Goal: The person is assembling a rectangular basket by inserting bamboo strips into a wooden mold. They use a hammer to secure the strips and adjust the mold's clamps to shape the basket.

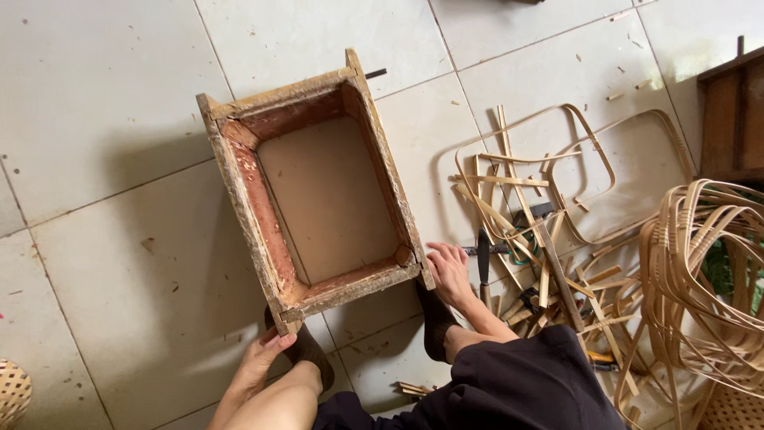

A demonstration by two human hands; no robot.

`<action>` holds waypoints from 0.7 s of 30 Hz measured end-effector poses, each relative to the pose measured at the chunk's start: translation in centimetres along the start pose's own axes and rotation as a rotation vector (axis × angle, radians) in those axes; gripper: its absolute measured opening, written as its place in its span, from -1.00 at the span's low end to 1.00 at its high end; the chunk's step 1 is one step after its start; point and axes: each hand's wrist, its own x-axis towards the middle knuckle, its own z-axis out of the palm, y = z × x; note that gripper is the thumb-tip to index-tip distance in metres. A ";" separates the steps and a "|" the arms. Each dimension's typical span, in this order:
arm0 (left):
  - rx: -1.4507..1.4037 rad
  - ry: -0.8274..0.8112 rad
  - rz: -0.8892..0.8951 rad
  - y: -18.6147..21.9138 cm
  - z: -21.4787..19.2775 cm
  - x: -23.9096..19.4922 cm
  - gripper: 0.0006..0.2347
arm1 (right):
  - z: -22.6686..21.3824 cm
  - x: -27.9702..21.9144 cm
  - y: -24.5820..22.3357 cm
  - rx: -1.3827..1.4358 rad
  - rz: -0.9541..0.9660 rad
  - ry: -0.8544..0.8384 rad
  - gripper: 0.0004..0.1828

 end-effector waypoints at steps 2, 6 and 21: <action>0.018 0.013 -0.027 -0.3 -0.3 0.1 -0.13 | 0.5 -0.1 0.1 0.019 -0.110 0.108 -0.76; 0.022 -0.029 -0.031 -1.6 -0.6 0.7 -0.13 | 0.6 -1.6 0.9 -0.110 0.104 -0.202 -0.80; -0.031 -0.054 0.015 -1.1 -1.0 0.4 -0.23 | -0.2 -0.3 -0.7 0.001 -0.157 0.151 -0.74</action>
